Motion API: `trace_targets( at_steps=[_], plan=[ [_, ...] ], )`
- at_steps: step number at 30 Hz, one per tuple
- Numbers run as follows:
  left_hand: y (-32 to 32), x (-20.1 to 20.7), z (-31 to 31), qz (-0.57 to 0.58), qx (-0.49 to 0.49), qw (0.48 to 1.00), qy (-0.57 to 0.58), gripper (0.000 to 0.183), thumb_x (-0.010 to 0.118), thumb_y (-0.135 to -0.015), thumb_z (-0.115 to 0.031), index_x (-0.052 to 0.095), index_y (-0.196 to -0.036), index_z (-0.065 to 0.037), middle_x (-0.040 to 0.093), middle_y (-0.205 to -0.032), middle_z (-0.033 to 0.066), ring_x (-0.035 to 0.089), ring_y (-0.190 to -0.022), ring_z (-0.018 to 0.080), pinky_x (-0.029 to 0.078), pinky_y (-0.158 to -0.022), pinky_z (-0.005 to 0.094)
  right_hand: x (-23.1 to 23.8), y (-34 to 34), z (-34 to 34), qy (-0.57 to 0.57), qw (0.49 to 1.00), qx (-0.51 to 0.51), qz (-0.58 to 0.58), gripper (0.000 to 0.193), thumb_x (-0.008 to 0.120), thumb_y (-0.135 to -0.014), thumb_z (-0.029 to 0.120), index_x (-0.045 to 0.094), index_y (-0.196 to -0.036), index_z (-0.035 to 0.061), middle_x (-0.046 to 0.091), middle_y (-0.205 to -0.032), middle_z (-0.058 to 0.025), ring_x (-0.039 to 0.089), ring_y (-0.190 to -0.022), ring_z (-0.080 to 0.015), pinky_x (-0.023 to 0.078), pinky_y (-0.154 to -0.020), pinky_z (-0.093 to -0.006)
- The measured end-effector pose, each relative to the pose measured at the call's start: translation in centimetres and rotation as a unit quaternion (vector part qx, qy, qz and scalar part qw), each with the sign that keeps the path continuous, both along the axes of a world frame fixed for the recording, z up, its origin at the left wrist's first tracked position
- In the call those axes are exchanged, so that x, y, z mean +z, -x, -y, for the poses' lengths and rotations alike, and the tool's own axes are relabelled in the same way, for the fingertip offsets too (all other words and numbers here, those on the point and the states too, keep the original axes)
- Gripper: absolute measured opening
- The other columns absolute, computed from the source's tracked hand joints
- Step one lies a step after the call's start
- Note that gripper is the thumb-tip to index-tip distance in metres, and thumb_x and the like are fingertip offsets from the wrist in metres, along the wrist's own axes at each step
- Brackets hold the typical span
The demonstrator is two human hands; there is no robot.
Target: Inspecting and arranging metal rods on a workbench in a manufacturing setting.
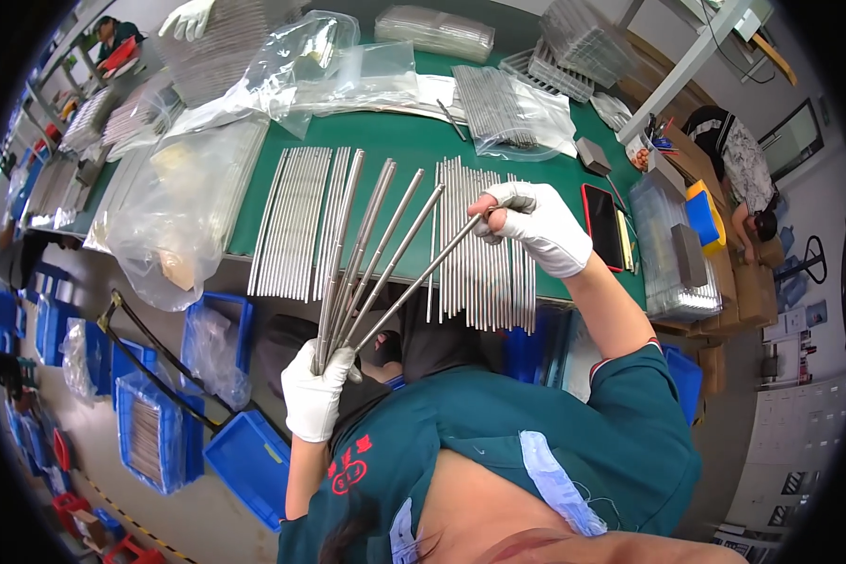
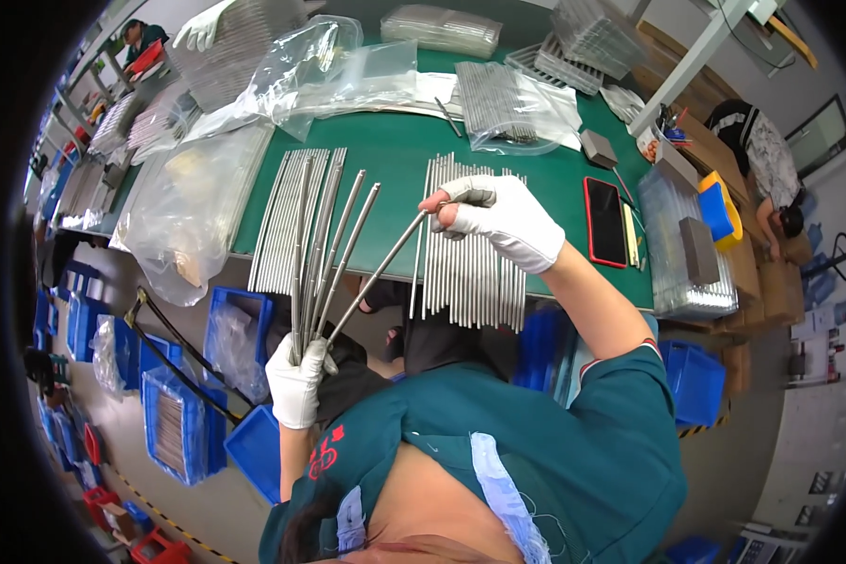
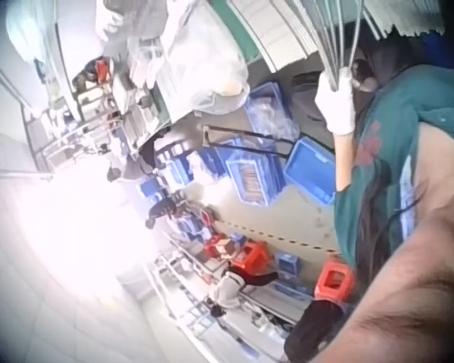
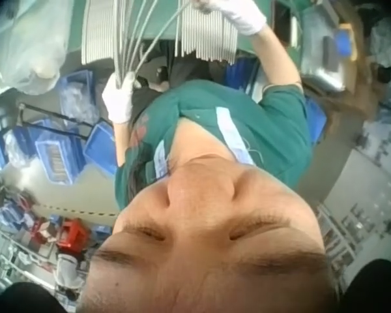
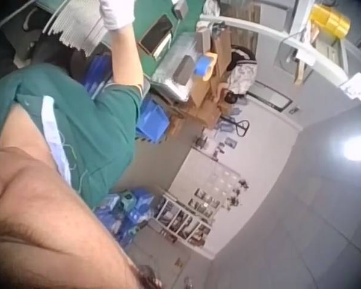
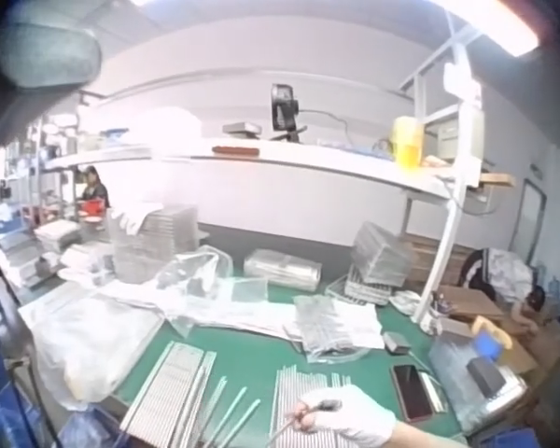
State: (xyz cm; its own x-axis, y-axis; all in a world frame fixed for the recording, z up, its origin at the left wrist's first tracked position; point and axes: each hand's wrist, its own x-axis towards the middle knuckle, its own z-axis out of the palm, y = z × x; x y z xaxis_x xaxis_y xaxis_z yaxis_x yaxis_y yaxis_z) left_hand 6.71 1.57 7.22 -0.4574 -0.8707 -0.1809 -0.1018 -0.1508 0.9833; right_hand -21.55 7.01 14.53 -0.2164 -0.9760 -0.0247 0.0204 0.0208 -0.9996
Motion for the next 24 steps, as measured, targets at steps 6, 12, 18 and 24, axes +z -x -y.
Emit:
trace_targets(
  at_steps=[6,12,18,24],
  plan=[
    [-0.6,-0.3,-0.2,0.0,-0.013,1.0,0.013,0.013,0.061,-0.078,-0.007,0.057,-0.082,0.004,0.058,-0.06,0.0048,0.053,-0.053,0.0076,0.041,-0.051,0.0198,1.0,-0.3,-0.4,-0.005,0.999,0.012,-0.053,0.027,0.074,-0.064,0.015,0.063,-0.083,0.0001,0.058,-0.079,-0.0044,0.055,-0.069,-0.0109,0.044,-0.062,-0.0217],
    [-1.5,0.2,0.2,0.051,-0.022,0.998,0.041,0.013,0.064,-0.076,-0.007,0.06,-0.083,0.003,0.059,-0.062,0.0033,0.052,-0.053,0.0061,0.04,-0.05,0.0191,2.5,0.9,-0.3,0.19,0.859,0.117,-0.462,0.019,0.073,-0.061,0.012,0.065,-0.077,0.0072,0.059,-0.071,-0.0038,0.056,-0.063,-0.0175,0.044,-0.057,-0.0266],
    [-1.7,0.8,0.5,0.057,-0.029,0.996,0.068,0.013,0.065,-0.075,-0.008,0.06,-0.082,0.002,0.059,-0.06,0.0024,0.053,-0.054,0.0059,0.04,-0.05,0.019,3.5,0.3,-0.5,0.193,0.744,0.172,-0.616,0.02,0.071,-0.062,0.02,0.062,-0.077,0.0104,0.059,-0.069,-0.0019,0.056,-0.063,-0.0194,0.043,-0.055,-0.029],
    [-1.8,0.3,0.5,0.067,-0.024,0.996,0.055,0.014,0.065,-0.075,-0.008,0.06,-0.083,0.003,0.059,-0.061,0.0031,0.053,-0.053,0.0063,0.041,-0.051,0.0195,1.8,0.5,-0.9,0.127,0.85,0.15,-0.489,0.02,0.073,-0.062,0.02,0.063,-0.076,0.0084,0.059,-0.068,-0.0035,0.056,-0.062,-0.019,0.043,-0.053,-0.0277]
  ],
)
